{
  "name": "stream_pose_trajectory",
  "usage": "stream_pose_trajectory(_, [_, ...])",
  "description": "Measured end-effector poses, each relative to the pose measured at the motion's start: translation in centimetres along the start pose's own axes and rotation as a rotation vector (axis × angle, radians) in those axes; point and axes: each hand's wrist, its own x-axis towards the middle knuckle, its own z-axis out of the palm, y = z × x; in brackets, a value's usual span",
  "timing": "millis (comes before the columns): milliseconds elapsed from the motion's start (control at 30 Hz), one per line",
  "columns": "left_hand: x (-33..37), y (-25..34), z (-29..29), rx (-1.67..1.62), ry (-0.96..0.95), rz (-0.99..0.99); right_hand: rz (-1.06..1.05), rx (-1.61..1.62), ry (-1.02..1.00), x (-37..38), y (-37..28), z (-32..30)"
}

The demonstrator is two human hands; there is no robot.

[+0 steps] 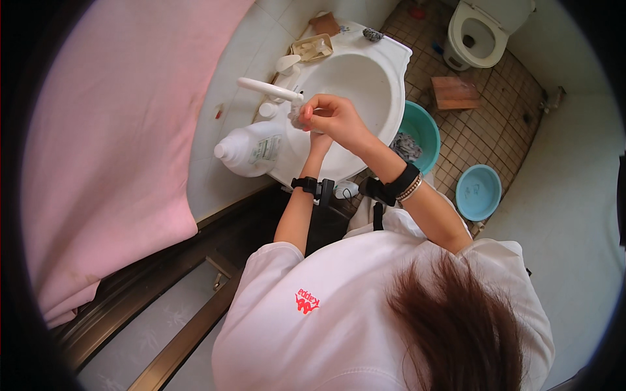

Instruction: The person washes a rag in a sink, wrings it out, and then moves to a living area to spray a plant with a bottle and handle a pot containing debris.

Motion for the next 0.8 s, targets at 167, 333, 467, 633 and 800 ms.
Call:
stream_pose_trajectory(167, [-0.1,-1.1,0.5,-0.278,0.223,-0.065,0.105,0.199,0.037,-0.2,-0.4,-1.3])
stream_pose_trajectory(333, [-0.1,-2.4,-1.8,-0.930,0.124,-0.276,0.098,0.497,0.216,-0.6,2.1,-6.8])
stream_pose_trajectory(467, [-0.2,-1.3,-3.0,-0.866,0.300,-0.409,0.194,0.589,0.422,-1.8,5.0,-11.0])
stream_pose_trajectory(633, [-0.3,1.0,-3.7,-0.839,0.308,-0.341,0.484,0.194,0.427,-2.6,9.2,-12.4])
stream_pose_trajectory(800, [-0.8,2.9,-4.1,-0.785,0.260,-0.396,0.279,-0.926,0.240,-1.9,13.8,-12.3])
